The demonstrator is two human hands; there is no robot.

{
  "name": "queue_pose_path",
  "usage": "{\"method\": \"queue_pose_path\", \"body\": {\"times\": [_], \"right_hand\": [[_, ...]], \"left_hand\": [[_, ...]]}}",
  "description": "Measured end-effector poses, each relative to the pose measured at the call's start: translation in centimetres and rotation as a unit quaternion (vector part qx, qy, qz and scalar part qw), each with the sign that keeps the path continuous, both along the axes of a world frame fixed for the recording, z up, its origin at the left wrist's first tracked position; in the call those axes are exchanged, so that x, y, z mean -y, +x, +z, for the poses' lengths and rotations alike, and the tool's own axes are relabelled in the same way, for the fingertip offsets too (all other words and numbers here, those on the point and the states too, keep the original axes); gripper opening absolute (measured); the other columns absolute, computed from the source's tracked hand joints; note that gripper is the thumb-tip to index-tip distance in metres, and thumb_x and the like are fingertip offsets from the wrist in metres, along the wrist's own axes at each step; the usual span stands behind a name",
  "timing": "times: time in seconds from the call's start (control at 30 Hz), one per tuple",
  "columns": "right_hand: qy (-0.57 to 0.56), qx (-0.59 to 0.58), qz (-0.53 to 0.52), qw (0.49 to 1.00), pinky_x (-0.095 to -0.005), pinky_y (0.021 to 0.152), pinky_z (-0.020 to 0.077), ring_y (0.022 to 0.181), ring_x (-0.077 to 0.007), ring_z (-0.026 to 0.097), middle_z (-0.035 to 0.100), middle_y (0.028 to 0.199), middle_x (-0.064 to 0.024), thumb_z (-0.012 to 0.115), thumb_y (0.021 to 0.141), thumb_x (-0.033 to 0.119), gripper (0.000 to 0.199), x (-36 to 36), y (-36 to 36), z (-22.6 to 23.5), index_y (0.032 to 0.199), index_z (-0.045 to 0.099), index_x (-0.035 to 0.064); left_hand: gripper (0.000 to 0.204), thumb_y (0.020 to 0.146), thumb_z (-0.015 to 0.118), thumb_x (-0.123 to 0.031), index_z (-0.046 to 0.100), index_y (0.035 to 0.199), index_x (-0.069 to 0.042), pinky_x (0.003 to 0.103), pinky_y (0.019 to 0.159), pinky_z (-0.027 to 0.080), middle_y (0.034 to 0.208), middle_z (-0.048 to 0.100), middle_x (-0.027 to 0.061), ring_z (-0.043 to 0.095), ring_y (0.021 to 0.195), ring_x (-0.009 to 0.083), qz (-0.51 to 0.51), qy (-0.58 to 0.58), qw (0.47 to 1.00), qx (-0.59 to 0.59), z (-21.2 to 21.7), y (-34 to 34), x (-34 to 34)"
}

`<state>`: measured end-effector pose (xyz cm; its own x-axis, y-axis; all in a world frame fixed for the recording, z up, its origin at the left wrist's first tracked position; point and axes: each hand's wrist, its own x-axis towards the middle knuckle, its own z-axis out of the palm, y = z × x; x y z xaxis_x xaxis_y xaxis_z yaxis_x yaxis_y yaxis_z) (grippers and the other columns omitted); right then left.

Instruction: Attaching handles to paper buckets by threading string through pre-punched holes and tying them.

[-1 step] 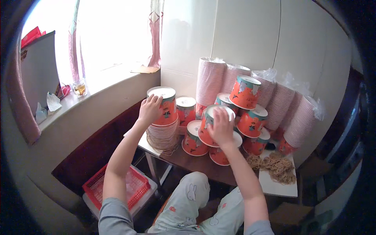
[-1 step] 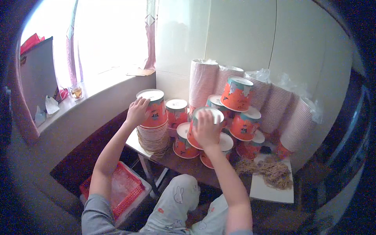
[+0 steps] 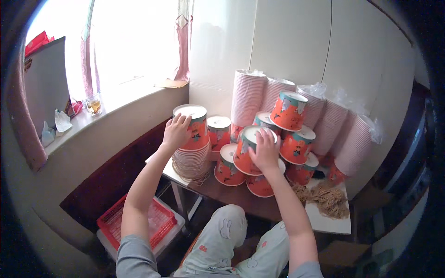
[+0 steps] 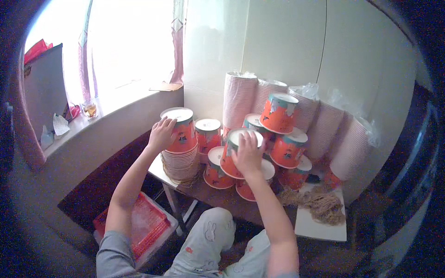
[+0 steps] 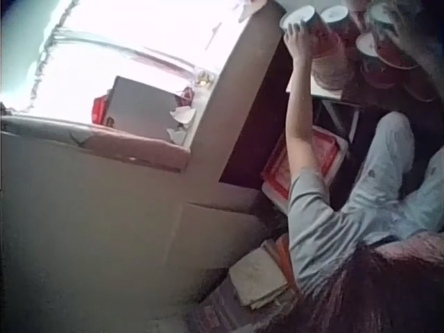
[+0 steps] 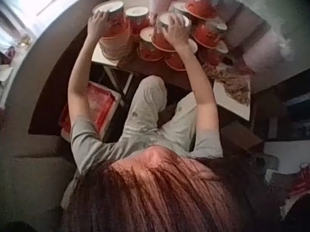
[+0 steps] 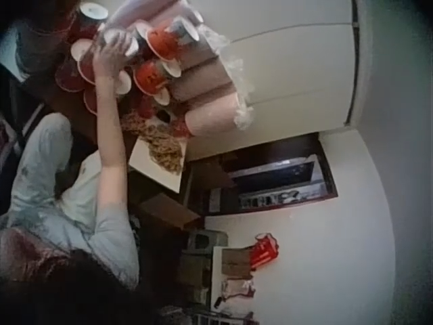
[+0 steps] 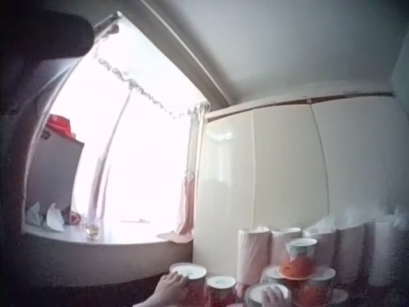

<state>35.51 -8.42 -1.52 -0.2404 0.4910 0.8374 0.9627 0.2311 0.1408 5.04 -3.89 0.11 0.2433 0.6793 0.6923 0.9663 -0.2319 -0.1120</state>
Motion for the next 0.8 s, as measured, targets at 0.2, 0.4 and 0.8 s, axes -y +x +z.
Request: {"method": "queue_pose_path", "body": {"times": [0.2,0.4,0.8], "right_hand": [[-0.158,-0.086,0.067,0.981,-0.0502,0.092,0.0308,0.093,-0.0208,0.054,0.059,0.089,-0.0036,0.059,0.076,0.021,0.014,-0.6,3.1,-0.3,0.085,0.058,0.0100],[-0.159,-0.293,0.258,0.907,-0.0324,0.059,0.0437,0.065,-0.0185,0.059,0.059,0.068,-0.0078,0.055,0.083,0.013,0.011,1.2,5.6,2.5,0.078,0.057,0.0033],[-0.459,-0.745,0.345,0.340,-0.0356,0.068,0.0506,0.078,-0.0206,0.061,0.061,0.094,-0.0117,0.046,0.086,0.019,0.024,10.6,7.2,-1.6,0.102,0.054,0.0016]], "left_hand": [[0.054,0.074,0.059,-0.027,0.042,0.122,-0.010,0.048,0.098,0.027,0.129,0.037,0.0114,0.029,0.125,0.0285,-0.039,0.063,0.997,0.024,-0.7,2.0,2.2],[0.059,0.071,0.064,-0.020,0.038,0.122,-0.004,0.045,0.096,0.032,0.124,0.040,0.0178,0.037,0.118,0.0322,-0.247,-0.015,0.956,0.156,-2.6,6.1,6.1],[0.053,0.079,0.052,-0.010,0.032,0.127,0.000,0.030,0.090,0.037,0.116,0.049,0.0132,0.047,0.108,0.0183,-0.451,-0.317,0.695,0.462,-6.0,12.6,17.3]]}}
